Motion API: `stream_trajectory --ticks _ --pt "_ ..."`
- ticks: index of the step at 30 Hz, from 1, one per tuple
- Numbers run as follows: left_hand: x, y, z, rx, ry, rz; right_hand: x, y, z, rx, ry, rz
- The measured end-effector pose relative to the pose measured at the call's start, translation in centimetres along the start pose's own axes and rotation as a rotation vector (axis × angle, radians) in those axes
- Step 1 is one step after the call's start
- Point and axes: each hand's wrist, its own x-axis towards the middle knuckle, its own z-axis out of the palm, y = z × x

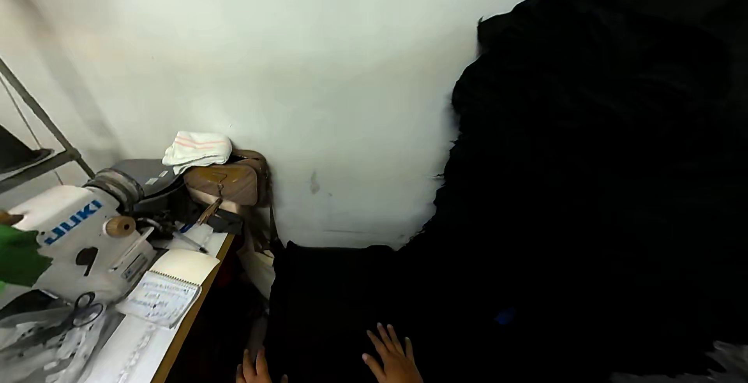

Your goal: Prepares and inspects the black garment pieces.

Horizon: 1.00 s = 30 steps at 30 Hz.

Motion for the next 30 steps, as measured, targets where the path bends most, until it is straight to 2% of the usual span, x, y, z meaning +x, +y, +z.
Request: stream_trajectory --ticks 2,5,7,9,11,16,23,27,30 --pt "0.1 0.1 -0.2 0.027 -0.063 -0.095 0.1 0.2 -0.2 -0.022 -0.023 0.001" --pt "1.2 0.7 -0.9 0.105 -0.244 -0.182 0.4 0.6 -0.4 -0.034 -0.019 -0.018" --pt "2.3 0.7 -1.4 0.199 -0.373 -0.201 0.4 0.5 -0.2 -0.012 0.033 -0.025" --pt "3.1 0.2 -1.7 0.258 -0.428 -0.195 0.3 0.7 0.1 -0.004 0.084 -0.039" --pt "3.7 -0.4 -2.1 0.234 -0.421 -0.207 0.3 0.9 0.3 -0.006 0.115 -0.050" --pt "3.4 -0.6 -2.6 0.067 -0.265 -0.260 0.4 1.5 0.8 0.010 0.209 -0.114" --pt "2.5 -0.2 -2.9 0.071 -0.174 -0.206 0.1 0.7 -0.1 0.001 0.180 -0.079" --pt "1.1 1.3 -4.8 0.076 -0.136 -0.228 -2.9 -1.0 0.9 0.019 0.242 -0.068" --pt "0.4 1.9 -5.9 0.010 -0.109 -0.264 -6.2 -1.3 3.2 -0.057 0.320 -0.193"
